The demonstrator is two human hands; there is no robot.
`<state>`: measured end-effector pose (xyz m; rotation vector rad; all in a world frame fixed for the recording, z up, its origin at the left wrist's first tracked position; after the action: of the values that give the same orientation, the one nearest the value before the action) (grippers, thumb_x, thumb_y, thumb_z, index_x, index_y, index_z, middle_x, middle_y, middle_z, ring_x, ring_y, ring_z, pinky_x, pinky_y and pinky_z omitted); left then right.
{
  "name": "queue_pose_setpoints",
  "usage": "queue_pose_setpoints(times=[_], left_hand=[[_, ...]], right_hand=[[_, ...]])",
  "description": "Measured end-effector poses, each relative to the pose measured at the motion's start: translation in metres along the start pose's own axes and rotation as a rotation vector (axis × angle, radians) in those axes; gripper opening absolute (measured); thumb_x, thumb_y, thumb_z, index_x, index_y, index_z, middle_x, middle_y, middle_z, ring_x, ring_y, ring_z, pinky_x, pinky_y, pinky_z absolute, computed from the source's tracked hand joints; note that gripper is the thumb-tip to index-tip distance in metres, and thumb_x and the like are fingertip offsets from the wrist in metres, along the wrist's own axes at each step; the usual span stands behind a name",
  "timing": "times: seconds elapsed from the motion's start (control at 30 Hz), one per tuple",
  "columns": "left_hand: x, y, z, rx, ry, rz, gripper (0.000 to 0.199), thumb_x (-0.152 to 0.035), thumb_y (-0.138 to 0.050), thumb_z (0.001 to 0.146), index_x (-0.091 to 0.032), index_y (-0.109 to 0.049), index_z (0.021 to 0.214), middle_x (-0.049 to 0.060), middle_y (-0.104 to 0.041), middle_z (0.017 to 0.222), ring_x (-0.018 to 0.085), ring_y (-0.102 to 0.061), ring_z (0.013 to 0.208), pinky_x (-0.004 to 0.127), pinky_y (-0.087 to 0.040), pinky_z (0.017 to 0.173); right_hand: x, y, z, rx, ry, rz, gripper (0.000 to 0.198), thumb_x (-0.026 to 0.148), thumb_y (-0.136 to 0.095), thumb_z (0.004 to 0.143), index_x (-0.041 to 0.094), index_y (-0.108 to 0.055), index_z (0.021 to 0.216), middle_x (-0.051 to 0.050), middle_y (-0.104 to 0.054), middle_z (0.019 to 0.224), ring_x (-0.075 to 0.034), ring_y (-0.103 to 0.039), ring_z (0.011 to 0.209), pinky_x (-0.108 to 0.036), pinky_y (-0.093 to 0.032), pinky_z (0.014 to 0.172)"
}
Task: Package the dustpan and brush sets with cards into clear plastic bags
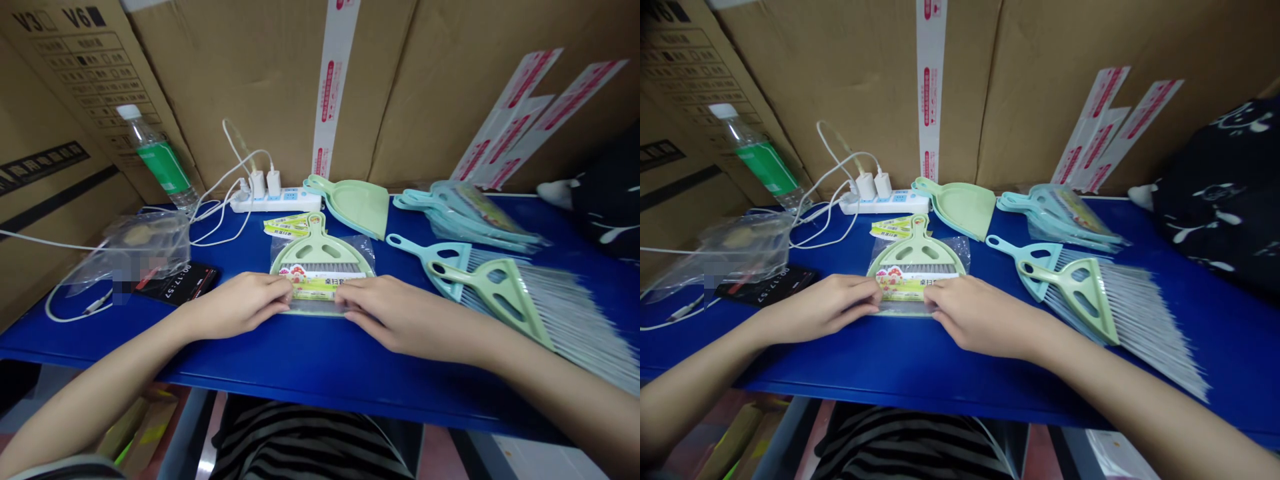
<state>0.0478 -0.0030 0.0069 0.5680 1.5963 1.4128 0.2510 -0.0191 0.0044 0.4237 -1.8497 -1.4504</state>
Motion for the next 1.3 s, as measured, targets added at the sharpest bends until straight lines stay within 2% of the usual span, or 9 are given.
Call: queue_pose_setpoints(times=[0.2,0.33,0.47,0.7,0.97,1.17,1.3], left_hand=[[0.004,-0.002,0.0,0.031,0.05,-0.049,0.015,-0.022,-0.039,0.098,-0.018,-0.05,0.09,0.001,-0.06,0.08,0.014,-0.054,0.067,0.025,-0.038,0.062],[0.002,-0.002,0.0,0.052,0.062,-0.075,0.017,-0.023,-0.038,0.099,-0.019,-0.046,0.084,0.0,-0.056,0.075,0.013,-0.05,0.062,0.025,-0.035,0.059],[-0.001,-0.002,0.0,0.086,0.025,-0.122,0.019,-0.024,-0.037,0.099,-0.02,-0.043,0.081,-0.002,-0.052,0.07,0.013,-0.046,0.058,0.024,-0.034,0.059],[-0.005,-0.002,-0.002,0.131,-0.048,-0.186,0.016,-0.023,-0.039,0.099,-0.02,-0.046,0.085,-0.001,-0.055,0.079,0.013,-0.051,0.066,0.023,-0.036,0.063],[-0.005,-0.003,-0.002,0.118,-0.02,-0.163,0.017,-0.024,-0.037,0.099,-0.02,-0.047,0.086,-0.001,-0.055,0.078,0.013,-0.05,0.064,0.024,-0.036,0.062],[-0.006,-0.002,-0.001,0.115,0.011,-0.189,0.017,-0.023,-0.037,0.099,-0.02,-0.045,0.084,-0.002,-0.053,0.075,0.012,-0.048,0.061,0.024,-0.035,0.06],[-0.005,-0.002,0.0,0.118,0.003,-0.185,0.016,-0.021,-0.038,0.098,-0.02,-0.044,0.084,-0.002,-0.053,0.075,0.012,-0.049,0.062,0.024,-0.035,0.06]], right_hand=[[-0.003,-0.001,-0.001,0.04,-0.045,0.031,0.021,0.011,-0.04,0.091,0.018,-0.053,0.076,-0.007,-0.065,0.084,-0.019,-0.06,0.076,-0.031,-0.041,0.068],[-0.004,0.0,0.0,0.052,-0.061,0.03,0.022,0.01,-0.039,0.091,0.019,-0.05,0.074,-0.006,-0.063,0.081,-0.018,-0.058,0.073,-0.03,-0.038,0.065],[-0.001,0.003,-0.003,0.082,-0.038,0.033,0.021,0.008,-0.042,0.089,0.019,-0.049,0.073,-0.004,-0.062,0.078,-0.017,-0.056,0.071,-0.029,-0.037,0.065],[0.005,0.007,-0.008,0.123,0.008,0.044,0.021,0.007,-0.044,0.084,0.019,-0.053,0.07,-0.002,-0.06,0.069,-0.016,-0.054,0.066,-0.027,-0.036,0.064],[0.002,0.01,-0.008,0.098,0.002,0.152,0.019,0.011,-0.044,0.085,0.02,-0.056,0.073,-0.001,-0.062,0.072,-0.016,-0.055,0.072,-0.028,-0.038,0.067],[-0.004,0.012,-0.008,0.064,-0.037,0.118,0.022,0.017,-0.044,0.087,0.02,-0.055,0.069,0.001,-0.054,0.061,-0.014,-0.05,0.058,-0.026,-0.033,0.056],[-0.009,0.012,-0.011,0.038,-0.059,0.09,0.018,0.018,-0.047,0.087,0.02,-0.056,0.072,0.002,-0.056,0.061,-0.013,-0.05,0.057,-0.026,-0.033,0.057]])
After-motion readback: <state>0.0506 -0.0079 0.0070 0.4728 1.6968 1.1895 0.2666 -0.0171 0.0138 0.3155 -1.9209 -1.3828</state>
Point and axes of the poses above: each hand's wrist, its own z-axis towards the middle knuckle, its own y-axis out of the back of the hand, x = y × z, the point moved 3 cm from there along z, towards the middle knuckle
